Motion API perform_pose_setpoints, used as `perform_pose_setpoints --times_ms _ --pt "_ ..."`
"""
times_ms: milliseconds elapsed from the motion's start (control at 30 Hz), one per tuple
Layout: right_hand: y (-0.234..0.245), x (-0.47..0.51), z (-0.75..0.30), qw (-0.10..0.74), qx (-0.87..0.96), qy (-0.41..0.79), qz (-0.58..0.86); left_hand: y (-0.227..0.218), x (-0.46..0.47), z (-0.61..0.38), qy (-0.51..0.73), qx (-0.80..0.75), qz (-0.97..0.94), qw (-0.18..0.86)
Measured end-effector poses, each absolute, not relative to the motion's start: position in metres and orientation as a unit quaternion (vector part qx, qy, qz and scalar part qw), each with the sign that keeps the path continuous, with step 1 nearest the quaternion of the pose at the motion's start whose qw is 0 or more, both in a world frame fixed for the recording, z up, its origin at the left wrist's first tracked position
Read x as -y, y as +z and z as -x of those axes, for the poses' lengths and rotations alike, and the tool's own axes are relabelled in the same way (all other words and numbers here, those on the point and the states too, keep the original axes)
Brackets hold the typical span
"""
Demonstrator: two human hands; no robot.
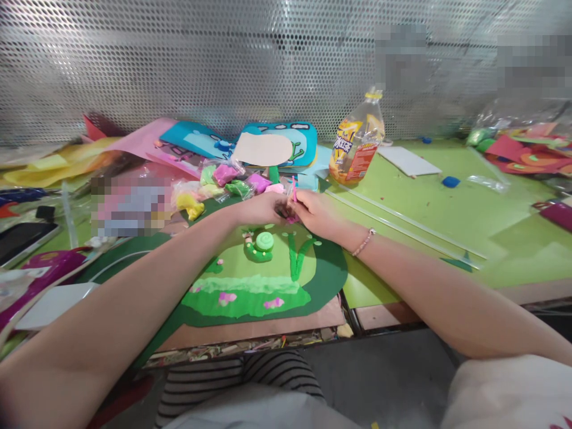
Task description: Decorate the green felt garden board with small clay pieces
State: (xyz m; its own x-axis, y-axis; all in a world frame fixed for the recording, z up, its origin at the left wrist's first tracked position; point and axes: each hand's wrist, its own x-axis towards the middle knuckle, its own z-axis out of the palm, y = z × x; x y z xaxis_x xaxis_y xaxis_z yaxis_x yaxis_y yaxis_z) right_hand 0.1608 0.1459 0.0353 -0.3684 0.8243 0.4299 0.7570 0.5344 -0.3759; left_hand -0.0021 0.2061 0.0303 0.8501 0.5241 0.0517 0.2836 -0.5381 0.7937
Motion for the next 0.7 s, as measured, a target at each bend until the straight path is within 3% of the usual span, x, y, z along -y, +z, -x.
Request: perform_pose_setpoints --times_ms 700 --pt "0.0354 -0.1427 -0.1584 0.316 0.836 0.036 0.447 0.0323 -0.2091 0.0047 0.138 -0.232 -0.864 0.425"
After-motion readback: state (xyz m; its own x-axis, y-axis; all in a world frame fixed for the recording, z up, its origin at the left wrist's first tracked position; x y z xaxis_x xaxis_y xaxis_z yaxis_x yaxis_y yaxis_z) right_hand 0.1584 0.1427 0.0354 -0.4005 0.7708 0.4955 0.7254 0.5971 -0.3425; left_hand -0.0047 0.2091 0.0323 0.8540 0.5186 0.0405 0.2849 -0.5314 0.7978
